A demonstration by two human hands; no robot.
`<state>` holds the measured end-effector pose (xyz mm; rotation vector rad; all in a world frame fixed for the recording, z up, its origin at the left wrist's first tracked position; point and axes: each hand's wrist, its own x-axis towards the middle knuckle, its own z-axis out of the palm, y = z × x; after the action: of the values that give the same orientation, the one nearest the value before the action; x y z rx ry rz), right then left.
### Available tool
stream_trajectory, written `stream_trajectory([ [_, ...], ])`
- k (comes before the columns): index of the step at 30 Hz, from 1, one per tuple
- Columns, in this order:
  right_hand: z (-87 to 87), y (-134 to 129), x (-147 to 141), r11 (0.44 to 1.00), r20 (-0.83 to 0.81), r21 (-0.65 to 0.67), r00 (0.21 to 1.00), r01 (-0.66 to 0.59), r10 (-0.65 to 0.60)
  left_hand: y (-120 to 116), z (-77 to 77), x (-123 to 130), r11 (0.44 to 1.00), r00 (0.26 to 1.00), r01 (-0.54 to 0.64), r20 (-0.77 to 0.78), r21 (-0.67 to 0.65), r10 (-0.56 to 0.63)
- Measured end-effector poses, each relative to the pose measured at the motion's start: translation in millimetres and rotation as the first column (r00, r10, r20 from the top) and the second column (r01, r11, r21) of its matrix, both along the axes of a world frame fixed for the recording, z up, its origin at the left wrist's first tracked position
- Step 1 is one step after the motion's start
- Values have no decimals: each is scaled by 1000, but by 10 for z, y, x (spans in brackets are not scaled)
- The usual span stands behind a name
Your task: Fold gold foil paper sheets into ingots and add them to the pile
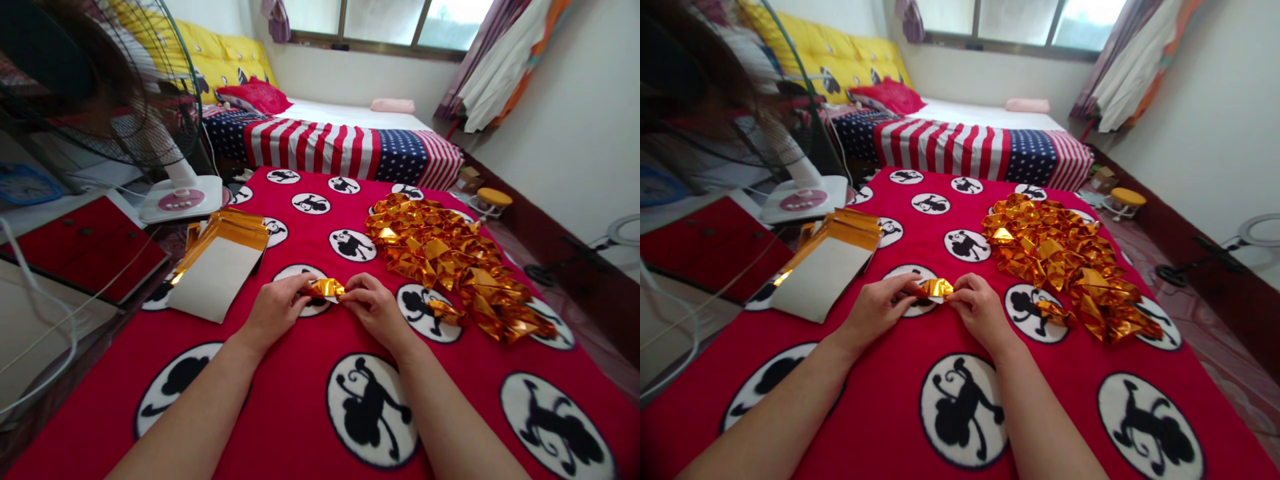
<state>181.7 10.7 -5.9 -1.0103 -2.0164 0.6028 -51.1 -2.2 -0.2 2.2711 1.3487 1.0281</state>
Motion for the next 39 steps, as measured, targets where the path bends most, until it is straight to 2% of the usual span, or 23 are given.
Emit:
stream_trajectory([
  [2,3,0,-1,1000,0,-2,1000,3,-3,-9,-3,-1,1000,1000,-23,1,-6,23],
  [6,15,-1,-4,1000,5,-6,1000,7,-7,-10,-13,-5,996,998,24,-59,84,-19],
  [9,15,-1,-3,1000,10,-3,1000,4,-4,-5,-16,-9,993,996,17,-90,118,-6],
  [14,5,-1,0,999,36,39,999,0,-2,-2,8,-10,996,986,51,-162,79,-37],
  [22,30,4,6,998,28,43,999,-43,42,7,24,0,999,988,43,-147,20,-40],
  [29,10,-10,-73,993,-14,-38,994,111,-112,13,65,91,996,979,-72,-193,-60,59],
  [34,-19,-19,-152,971,-39,-112,975,213,-218,50,64,154,987,958,-155,-251,-49,138],
  [39,-30,-38,-192,935,-17,-168,947,312,-319,66,52,166,984,965,-172,-206,-41,160],
])
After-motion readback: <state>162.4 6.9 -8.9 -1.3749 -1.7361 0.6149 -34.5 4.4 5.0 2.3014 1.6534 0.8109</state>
